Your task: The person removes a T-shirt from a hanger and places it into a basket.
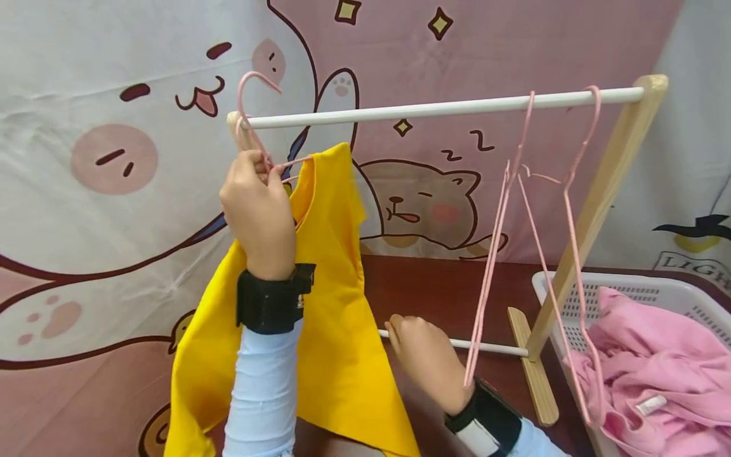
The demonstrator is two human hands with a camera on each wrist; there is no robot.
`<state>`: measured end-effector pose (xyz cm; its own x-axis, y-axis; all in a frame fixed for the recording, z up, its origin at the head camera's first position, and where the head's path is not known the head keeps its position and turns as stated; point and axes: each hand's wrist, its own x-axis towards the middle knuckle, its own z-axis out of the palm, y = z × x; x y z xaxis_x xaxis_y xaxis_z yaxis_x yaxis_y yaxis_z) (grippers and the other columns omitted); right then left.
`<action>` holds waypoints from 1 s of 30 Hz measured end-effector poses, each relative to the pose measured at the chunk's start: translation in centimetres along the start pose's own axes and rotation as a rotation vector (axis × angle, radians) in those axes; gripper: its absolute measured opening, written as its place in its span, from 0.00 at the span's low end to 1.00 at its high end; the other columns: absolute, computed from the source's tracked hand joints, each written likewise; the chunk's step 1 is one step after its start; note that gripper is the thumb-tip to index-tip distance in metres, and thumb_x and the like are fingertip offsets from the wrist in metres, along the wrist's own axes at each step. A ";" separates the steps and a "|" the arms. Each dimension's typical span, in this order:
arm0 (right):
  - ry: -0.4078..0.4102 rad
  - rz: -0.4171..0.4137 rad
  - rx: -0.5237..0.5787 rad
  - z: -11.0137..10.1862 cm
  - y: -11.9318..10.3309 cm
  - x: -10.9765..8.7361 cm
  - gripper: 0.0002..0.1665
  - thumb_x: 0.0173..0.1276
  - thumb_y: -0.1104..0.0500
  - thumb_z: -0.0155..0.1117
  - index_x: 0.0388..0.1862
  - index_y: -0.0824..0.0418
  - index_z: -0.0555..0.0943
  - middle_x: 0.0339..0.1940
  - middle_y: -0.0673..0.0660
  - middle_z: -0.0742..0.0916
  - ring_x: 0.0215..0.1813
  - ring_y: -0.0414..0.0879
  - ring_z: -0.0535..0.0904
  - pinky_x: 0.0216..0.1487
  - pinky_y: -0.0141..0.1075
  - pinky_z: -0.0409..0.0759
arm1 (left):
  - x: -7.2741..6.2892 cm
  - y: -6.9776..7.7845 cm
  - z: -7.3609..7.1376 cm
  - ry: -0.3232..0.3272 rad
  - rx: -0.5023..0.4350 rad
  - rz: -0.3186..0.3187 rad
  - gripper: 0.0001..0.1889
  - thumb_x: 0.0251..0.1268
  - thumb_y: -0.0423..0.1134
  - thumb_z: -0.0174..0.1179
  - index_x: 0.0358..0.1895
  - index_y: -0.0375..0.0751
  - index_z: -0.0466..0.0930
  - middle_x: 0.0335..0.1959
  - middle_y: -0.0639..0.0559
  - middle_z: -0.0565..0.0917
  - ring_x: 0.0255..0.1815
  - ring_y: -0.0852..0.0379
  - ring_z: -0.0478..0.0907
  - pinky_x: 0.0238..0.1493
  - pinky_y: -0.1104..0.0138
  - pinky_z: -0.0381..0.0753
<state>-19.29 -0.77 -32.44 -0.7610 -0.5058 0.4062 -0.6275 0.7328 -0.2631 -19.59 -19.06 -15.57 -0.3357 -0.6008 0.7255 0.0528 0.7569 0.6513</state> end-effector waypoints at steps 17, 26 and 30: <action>0.412 -0.121 0.576 0.1 5.1 7.9 0.23 0.67 0.54 0.57 0.62 0.49 0.73 0.65 0.54 0.75 0.69 0.52 0.65 0.71 0.52 0.58 | -6.7 -0.9 -2.0 -0.477 -0.010 -0.001 0.09 0.53 0.37 0.67 0.34 0.38 0.79 0.30 0.45 0.85 0.31 0.52 0.81 0.35 0.63 0.82; 0.438 -0.180 0.630 -1.0 5.3 8.3 0.11 0.60 0.60 0.62 0.41 0.58 0.86 0.38 0.54 0.88 0.45 0.41 0.78 0.54 0.30 0.70 | -6.6 -2.2 -2.4 -0.567 -0.032 -0.018 0.09 0.50 0.38 0.68 0.32 0.37 0.81 0.31 0.44 0.85 0.33 0.51 0.82 0.54 0.59 0.77; 0.436 0.011 0.727 -1.3 6.1 8.2 0.12 0.61 0.58 0.62 0.40 0.61 0.86 0.36 0.56 0.87 0.38 0.33 0.75 0.43 0.20 0.71 | -6.0 -3.4 -3.1 -0.582 -0.040 -0.024 0.08 0.50 0.37 0.68 0.30 0.37 0.81 0.29 0.43 0.85 0.31 0.50 0.81 0.65 0.55 0.67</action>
<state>-29.09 0.13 -29.60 -0.7298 -0.1705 0.6621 -0.6837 0.1859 -0.7057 -14.86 -18.84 -21.50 -0.7980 -0.3694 0.4761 0.0703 0.7276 0.6824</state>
